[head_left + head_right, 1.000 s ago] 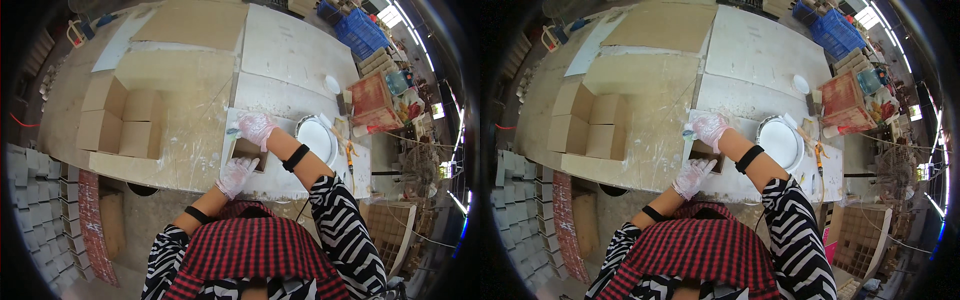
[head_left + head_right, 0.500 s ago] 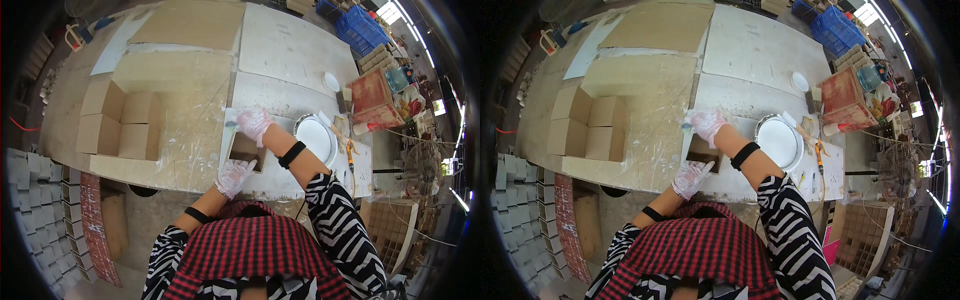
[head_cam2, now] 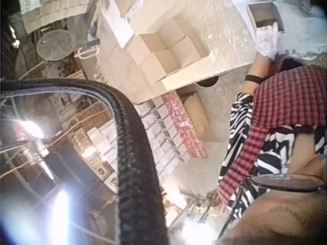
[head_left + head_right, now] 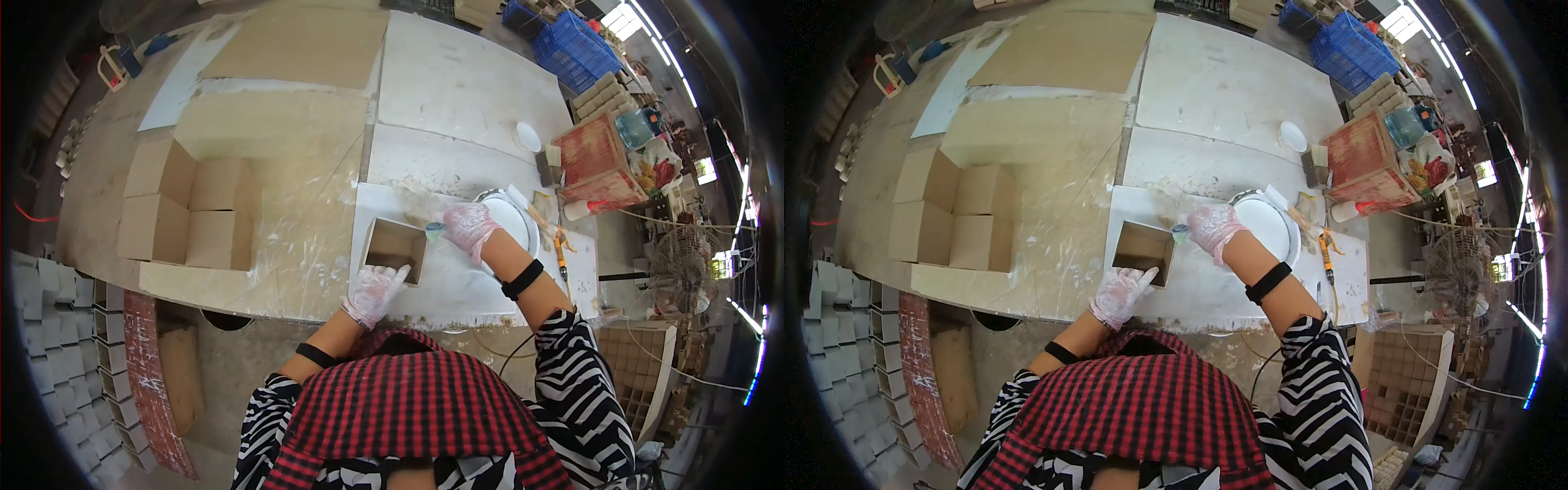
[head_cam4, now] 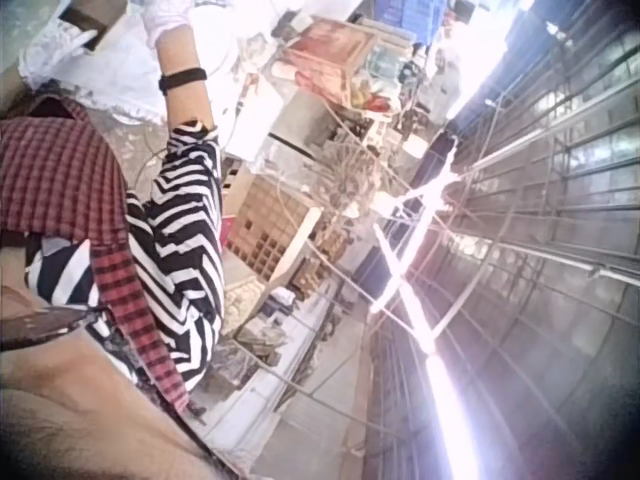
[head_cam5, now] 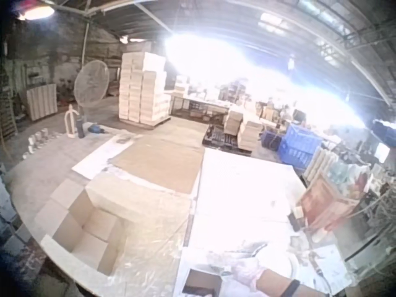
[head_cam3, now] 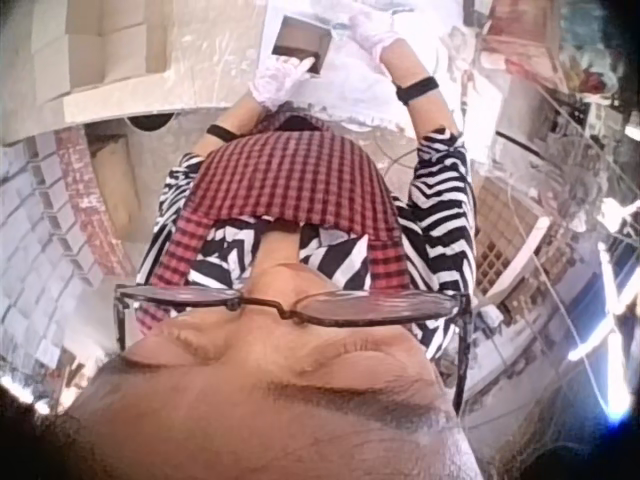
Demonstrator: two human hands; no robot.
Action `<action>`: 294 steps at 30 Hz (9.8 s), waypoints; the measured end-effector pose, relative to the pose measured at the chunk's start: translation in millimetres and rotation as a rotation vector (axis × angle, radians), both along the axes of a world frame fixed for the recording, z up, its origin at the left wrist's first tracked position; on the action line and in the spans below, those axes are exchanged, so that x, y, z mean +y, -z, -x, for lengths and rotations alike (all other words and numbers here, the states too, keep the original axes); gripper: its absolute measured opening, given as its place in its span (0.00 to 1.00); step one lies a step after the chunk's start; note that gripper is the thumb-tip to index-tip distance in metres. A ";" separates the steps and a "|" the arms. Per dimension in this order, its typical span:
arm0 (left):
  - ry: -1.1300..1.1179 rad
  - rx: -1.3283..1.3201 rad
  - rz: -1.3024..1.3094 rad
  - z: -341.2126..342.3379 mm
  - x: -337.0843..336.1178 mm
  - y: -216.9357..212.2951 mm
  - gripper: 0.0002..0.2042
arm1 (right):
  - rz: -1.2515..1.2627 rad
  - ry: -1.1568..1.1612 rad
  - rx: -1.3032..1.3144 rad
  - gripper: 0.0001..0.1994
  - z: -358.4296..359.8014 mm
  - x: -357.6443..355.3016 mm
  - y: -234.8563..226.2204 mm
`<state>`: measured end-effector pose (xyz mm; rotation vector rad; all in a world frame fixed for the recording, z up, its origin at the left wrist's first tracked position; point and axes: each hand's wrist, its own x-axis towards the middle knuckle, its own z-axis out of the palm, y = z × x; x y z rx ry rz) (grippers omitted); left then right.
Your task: The person paints wooden boxes using a green cloth dipped in white paint, covering all exterior and interior surfaces before placing them onto a stack.
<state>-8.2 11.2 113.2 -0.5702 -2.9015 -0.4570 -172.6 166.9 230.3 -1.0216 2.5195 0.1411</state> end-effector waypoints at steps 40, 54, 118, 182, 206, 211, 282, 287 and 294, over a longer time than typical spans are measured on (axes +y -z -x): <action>0.140 -0.038 0.086 18.3 -45.1 -23.4 0.36 | 0.261 0.200 0.066 0.11 -143.8 -22.1 21.4; 0.208 -0.327 -0.773 17.9 -61.8 -35.1 0.43 | 0.176 -0.037 0.149 0.07 -134.2 -62.8 14.0; 0.079 -0.775 -2.334 75.5 45.6 -18.8 0.23 | 0.627 -0.179 0.376 0.17 -75.7 44.6 3.6; -0.260 -0.160 -1.801 28.5 61.2 -127.2 0.19 | 1.155 1.101 -0.559 0.21 -19.2 233.5 13.0; 0.115 0.300 -0.390 50.0 33.7 -194.4 0.18 | 0.616 -0.168 -0.043 0.07 -75.5 57.1 -89.3; 0.235 0.031 -1.032 49.4 19.7 -167.1 0.19 | 0.841 -0.214 -0.223 0.07 -62.6 29.2 -76.7; 0.267 -0.778 -2.062 65.7 -24.8 -92.3 0.18 | 0.761 -0.703 0.060 0.17 -102.4 30.7 -66.5; 0.289 -0.880 -2.042 72.6 -4.8 -113.8 0.17 | 0.960 -0.580 0.334 0.16 -48.2 15.1 -112.2; 0.382 -0.797 -1.828 56.1 -32.8 -64.5 0.18 | 0.827 -0.877 0.470 0.17 -62.9 0.7 -71.3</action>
